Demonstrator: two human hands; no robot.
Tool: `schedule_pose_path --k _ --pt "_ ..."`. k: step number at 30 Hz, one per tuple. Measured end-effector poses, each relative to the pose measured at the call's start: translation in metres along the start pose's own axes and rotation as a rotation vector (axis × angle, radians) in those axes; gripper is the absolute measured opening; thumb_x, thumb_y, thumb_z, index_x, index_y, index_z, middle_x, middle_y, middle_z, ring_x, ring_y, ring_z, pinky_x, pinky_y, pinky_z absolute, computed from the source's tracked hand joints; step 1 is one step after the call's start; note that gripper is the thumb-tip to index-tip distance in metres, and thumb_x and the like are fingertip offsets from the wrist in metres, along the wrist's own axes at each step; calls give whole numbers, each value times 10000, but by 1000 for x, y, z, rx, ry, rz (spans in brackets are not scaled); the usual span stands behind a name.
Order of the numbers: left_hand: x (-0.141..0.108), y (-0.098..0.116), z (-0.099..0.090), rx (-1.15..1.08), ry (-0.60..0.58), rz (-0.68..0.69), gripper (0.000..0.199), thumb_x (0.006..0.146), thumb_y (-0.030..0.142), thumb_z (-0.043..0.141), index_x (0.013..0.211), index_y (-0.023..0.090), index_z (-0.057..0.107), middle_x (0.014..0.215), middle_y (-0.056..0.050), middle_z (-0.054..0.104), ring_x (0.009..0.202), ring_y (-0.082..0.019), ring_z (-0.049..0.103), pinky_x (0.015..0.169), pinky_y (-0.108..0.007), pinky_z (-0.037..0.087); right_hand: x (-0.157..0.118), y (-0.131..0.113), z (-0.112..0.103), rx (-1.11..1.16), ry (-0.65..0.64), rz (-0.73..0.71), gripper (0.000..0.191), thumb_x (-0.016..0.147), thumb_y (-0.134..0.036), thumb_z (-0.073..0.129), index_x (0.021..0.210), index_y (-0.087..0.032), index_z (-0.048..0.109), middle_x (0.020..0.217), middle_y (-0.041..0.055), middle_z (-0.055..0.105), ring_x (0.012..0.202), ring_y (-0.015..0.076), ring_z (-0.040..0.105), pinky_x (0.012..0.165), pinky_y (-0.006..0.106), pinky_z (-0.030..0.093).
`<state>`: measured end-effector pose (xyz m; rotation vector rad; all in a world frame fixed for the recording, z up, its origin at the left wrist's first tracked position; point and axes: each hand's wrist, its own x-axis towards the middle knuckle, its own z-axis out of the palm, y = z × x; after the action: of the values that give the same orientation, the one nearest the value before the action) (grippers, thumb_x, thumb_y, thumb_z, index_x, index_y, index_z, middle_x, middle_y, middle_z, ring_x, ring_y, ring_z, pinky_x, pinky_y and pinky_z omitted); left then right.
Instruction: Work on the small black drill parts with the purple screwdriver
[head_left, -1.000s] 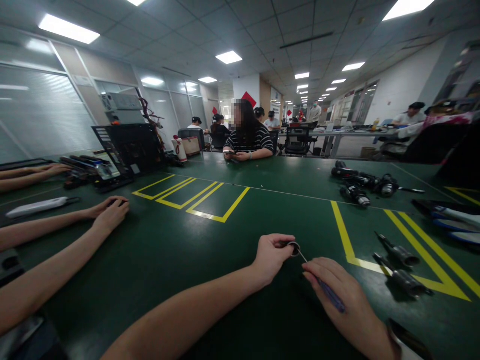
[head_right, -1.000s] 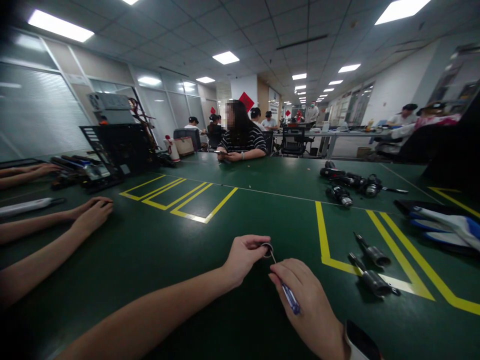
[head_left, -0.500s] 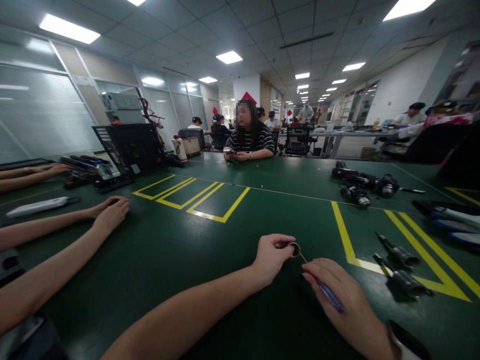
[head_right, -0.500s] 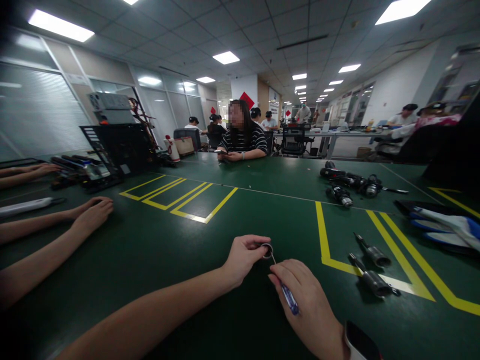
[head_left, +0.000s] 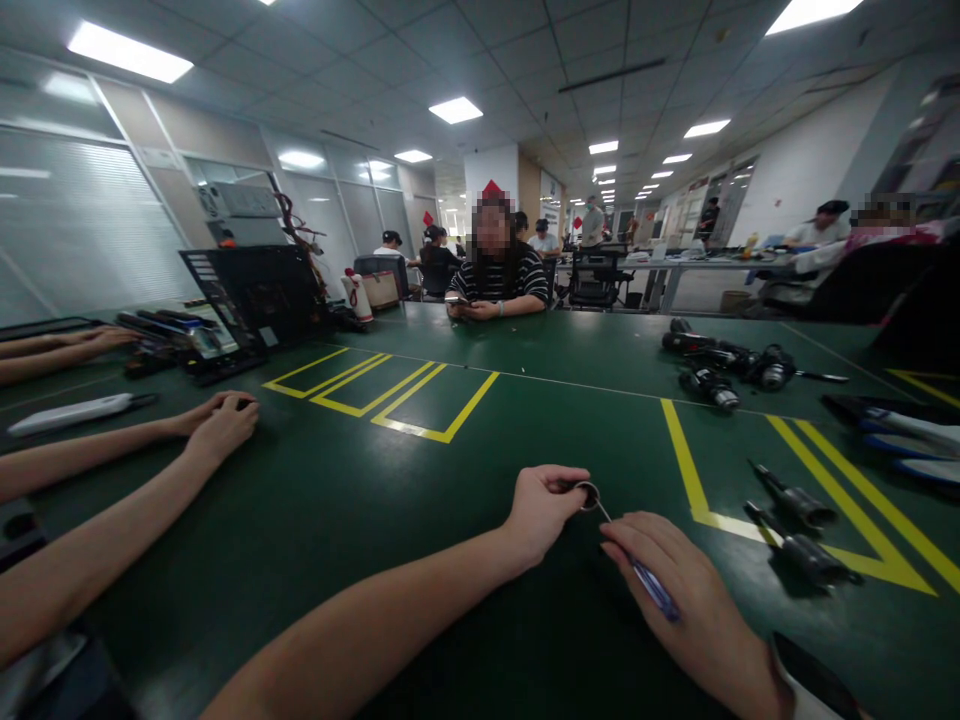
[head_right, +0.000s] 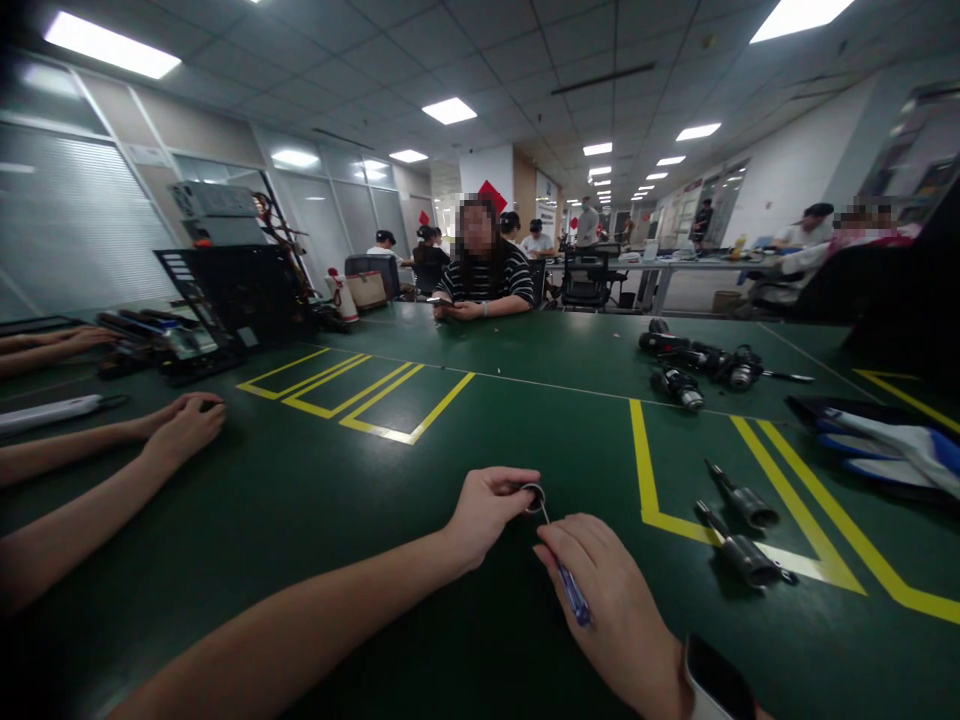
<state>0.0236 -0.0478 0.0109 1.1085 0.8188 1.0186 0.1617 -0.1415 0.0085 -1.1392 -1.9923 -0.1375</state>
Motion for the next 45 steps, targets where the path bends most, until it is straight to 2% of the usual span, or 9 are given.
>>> schedule_pose_path --k 15,22,32,45 --pt "1 -1 -2 7 -34 10 215 631 104 720 845 95 707 778 -86 721 683 -146 667 686 -280 535 0 0 0 -35 5 -14 223 887 -236 498 1075 -205 616 937 91 700 879 235 661 773 403 563" --pt "3 -4 0 -5 35 3 227 586 114 756 806 84 713 694 -75 712 628 -144 658 638 -261 526 1 -1 -1 -5 6 -39 220 888 -208 489 1073 -185 607 910 95 695 856 221 659 742 378 570" --pt "1 -2 -1 10 -6 -15 219 637 114 734 854 100 707 773 -77 717 696 -147 671 699 -279 543 0 1 -1 -22 -23 -30 235 880 -218 509 1094 -181 599 936 98 690 883 228 653 770 390 564" --pt "-1 -1 -1 16 -35 16 203 659 71 693 860 96 702 768 -74 715 698 -141 668 684 -264 535 0 2 0 -34 -29 -38 228 876 -199 510 1087 -173 591 941 104 688 872 227 648 759 392 556"
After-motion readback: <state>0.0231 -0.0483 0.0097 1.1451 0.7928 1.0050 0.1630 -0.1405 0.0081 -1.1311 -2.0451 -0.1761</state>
